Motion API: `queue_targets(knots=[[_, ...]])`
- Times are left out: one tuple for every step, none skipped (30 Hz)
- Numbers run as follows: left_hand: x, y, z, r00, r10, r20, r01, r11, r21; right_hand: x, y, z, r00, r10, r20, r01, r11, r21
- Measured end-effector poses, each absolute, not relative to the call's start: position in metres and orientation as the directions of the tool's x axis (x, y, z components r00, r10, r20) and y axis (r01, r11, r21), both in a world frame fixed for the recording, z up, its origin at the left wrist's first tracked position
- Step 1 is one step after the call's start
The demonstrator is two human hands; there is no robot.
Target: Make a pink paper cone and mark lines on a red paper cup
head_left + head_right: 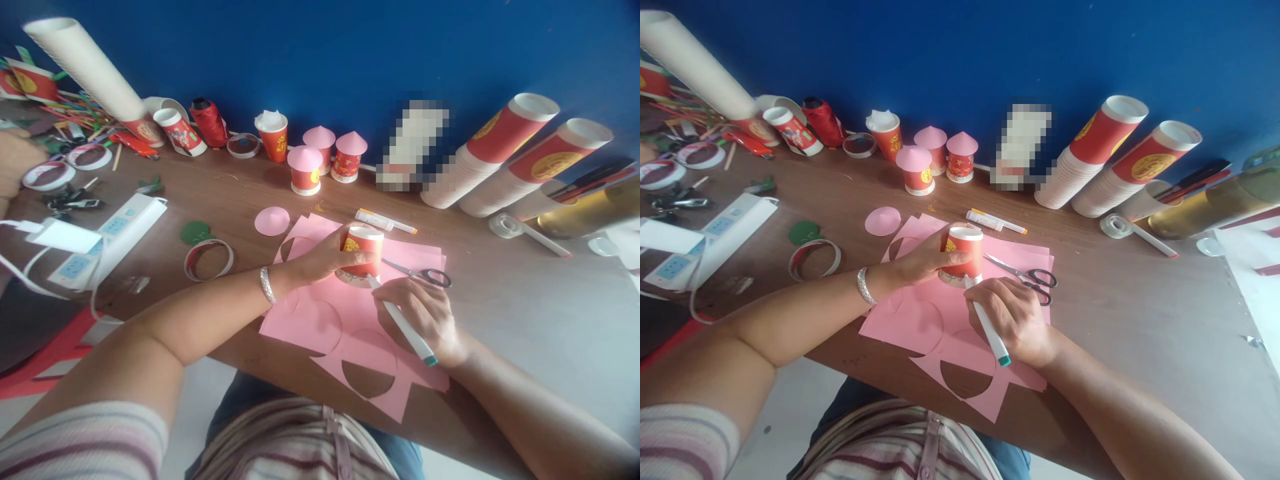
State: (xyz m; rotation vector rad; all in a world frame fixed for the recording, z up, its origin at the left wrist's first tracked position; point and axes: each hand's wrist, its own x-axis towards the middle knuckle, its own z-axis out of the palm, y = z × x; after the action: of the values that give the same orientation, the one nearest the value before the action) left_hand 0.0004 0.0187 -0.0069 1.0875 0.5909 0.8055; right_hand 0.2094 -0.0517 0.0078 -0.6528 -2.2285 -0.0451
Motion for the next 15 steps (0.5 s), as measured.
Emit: queue_targets(knots=[[0.0003, 0.0187, -0.0073, 0.583, 0.811, -0.037, -0.277, 0.242, 0.93, 0.2094, -0.0518, 0.0079, -0.552, 0.443, 0.707, 0.471, 0.865, -0.174], [0.0003, 0.0189, -0.0079, 0.578, 0.815, -0.039, -0.281, 0.243, 0.929, 0.2095, -0.0519, 0.0079, -0.554, 0.443, 0.705, 0.473, 0.864, -0.172], [0.0002, 0.0191, -0.0087, 0.574, 0.818, -0.038, -0.285, 0.243, 0.927, 0.2095, -0.0521, 0.0079, -0.556, 0.442, 0.704, 0.474, 0.864, -0.168], [0.0001, 0.0193, -0.0096, 0.572, 0.819, -0.037, -0.288, 0.243, 0.926, 0.2096, -0.0523, 0.0077, -0.557, 0.443, 0.703, 0.476, 0.863, -0.166], [0.0, 0.0196, -0.0106, 0.57, 0.821, -0.036, -0.289, 0.241, 0.926, 0.2096, -0.0526, 0.0074, -0.558, 0.443, 0.702, 0.478, 0.863, -0.165], [-0.0001, 0.0199, -0.0114, 0.566, 0.824, -0.036, -0.287, 0.238, 0.928, 0.2096, -0.0528, 0.0071, -0.557, 0.444, 0.702, 0.481, 0.861, -0.164], [-0.0002, 0.0201, -0.0122, 0.561, 0.827, -0.038, -0.284, 0.235, 0.929, 0.2096, -0.053, 0.0068, -0.554, 0.445, 0.704, 0.482, 0.861, -0.164], [-0.0002, 0.0203, -0.0128, 0.557, 0.83, -0.04, -0.282, 0.234, 0.93, 0.2096, -0.0532, 0.0065, -0.552, 0.446, 0.705, 0.483, 0.86, -0.165], [-0.0002, 0.0204, -0.0133, 0.551, 0.833, -0.041, -0.284, 0.233, 0.93, 0.2096, -0.0534, 0.0065, -0.552, 0.447, 0.704, 0.484, 0.859, -0.166], [-0.0001, 0.0205, -0.0138, 0.547, 0.836, -0.041, -0.287, 0.233, 0.929, 0.2096, -0.0535, 0.0066, -0.555, 0.448, 0.701, 0.482, 0.86, -0.168], [-0.0001, 0.0206, -0.0143, 0.545, 0.838, -0.041, -0.291, 0.234, 0.928, 0.2095, -0.0536, 0.007, -0.56, 0.449, 0.697, 0.479, 0.861, -0.171], [-0.0001, 0.0207, -0.0149, 0.547, 0.836, -0.042, -0.295, 0.239, 0.925, 0.2095, -0.0537, 0.0075, -0.564, 0.451, 0.692, 0.475, 0.863, -0.174], [-0.0002, 0.0209, -0.0155, 0.549, 0.835, -0.042, -0.301, 0.244, 0.922, 0.2095, -0.0538, 0.0081, -0.569, 0.452, 0.687, 0.473, 0.863, -0.176], [-0.0003, 0.021, -0.0163, 0.55, 0.834, -0.043, -0.307, 0.249, 0.919, 0.2095, -0.054, 0.0087, -0.572, 0.453, 0.684, 0.473, 0.863, -0.176], [-0.0005, 0.0212, -0.017, 0.551, 0.833, -0.043, -0.311, 0.253, 0.916, 0.2095, -0.0542, 0.0092, -0.573, 0.455, 0.682, 0.476, 0.862, -0.175]])
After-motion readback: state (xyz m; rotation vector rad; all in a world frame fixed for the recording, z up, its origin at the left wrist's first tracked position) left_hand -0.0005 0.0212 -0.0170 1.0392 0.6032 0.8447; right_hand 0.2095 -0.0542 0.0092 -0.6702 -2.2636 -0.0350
